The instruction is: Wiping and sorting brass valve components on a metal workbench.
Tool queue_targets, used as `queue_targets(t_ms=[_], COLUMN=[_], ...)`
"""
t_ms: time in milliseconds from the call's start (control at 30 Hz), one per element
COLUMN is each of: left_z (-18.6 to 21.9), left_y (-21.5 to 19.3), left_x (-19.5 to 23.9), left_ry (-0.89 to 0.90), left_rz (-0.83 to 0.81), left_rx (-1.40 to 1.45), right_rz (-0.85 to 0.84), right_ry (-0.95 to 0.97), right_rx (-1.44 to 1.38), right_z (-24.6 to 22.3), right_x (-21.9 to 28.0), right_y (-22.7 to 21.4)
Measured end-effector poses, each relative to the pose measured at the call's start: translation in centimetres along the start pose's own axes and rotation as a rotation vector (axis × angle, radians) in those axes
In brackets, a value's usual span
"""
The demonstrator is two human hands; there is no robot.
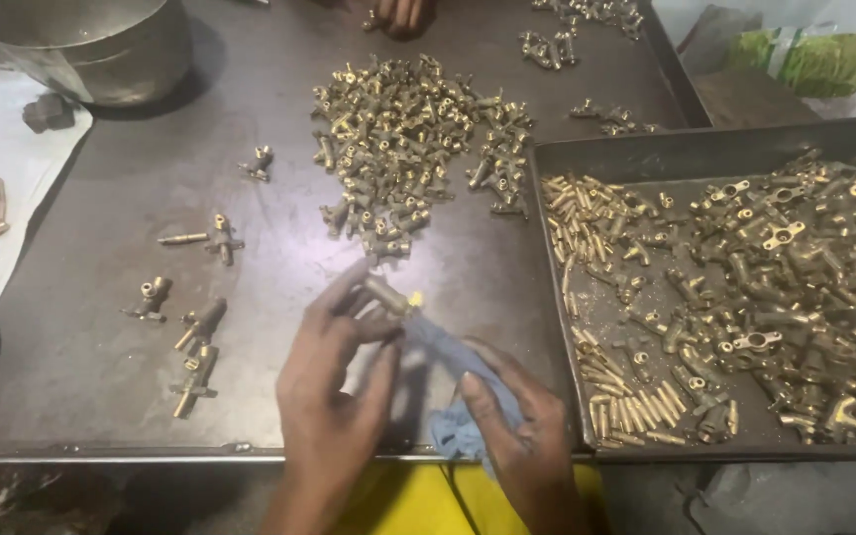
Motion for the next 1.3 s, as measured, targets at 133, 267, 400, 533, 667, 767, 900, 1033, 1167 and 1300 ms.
queue_targets(t_ms=[133,267,400,533,667,767,900,1033,1167,1300], left_z=[0.6,1.2,0.8,2.9,2.7,2.1,0.2,0.6,-1.4,0.3], left_y=[0.6,0.2,0.0,-0.6,-0.8,-0.4,-0.6,-1.5,-1.5,-4.5], left_x=[1.1,0.3,-0.9,-0.8,-1.5,-1.4,-0.4,-1.8,-1.1,0.1], left_ry=[0.069,-0.216,-0.799,-0.647,-0.521,-0.838,-0.595,-0.396,-0.763,-0.602], left_rz=[-0.082,-0.165,-0.172,-0.423,-0.505,-0.259,-0.350,-0.536,-0.560,-0.290], left_rx=[-0.008,0.544,0.925,0.828,0.765,0.831,0.605,0.620,0.837,0.629], right_rz=[-0.029,0.014,-0.181,-0.471,-0.456,-0.177,-0.427,-0.448,-0.182,-0.410], right_ry=[-0.063,-0.240,-0.441,0.045,0.366,-0.165,0.061,0.293,-0.249,-0.074], right_rx=[0.077,0.138,0.145,-0.940,-1.036,-0.154,-0.593,-0.813,0.023,-0.097], right_z=[-0.5,0.4,-1.0,5.5,3.5,-0.8,1.4,-1.7,-2.3,-0.8], right_x=[-0.1,0.9,2.4,4.2,3.2,2.5,2.5,1.4,1.2,0.9], right_y=[-0.4,0.0,1.8,2.6,2.9,2.9,2.3,2.5,2.4,0.7])
Point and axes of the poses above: each hand's wrist, its own x-axis away from the middle knuckle, its own y-axis out of the palm, z = x × y, the point moved 1 cm from there along -x, towards the middle knuckle, and after that the axes turned 10 degrees about -y, right-handed, at the moved point
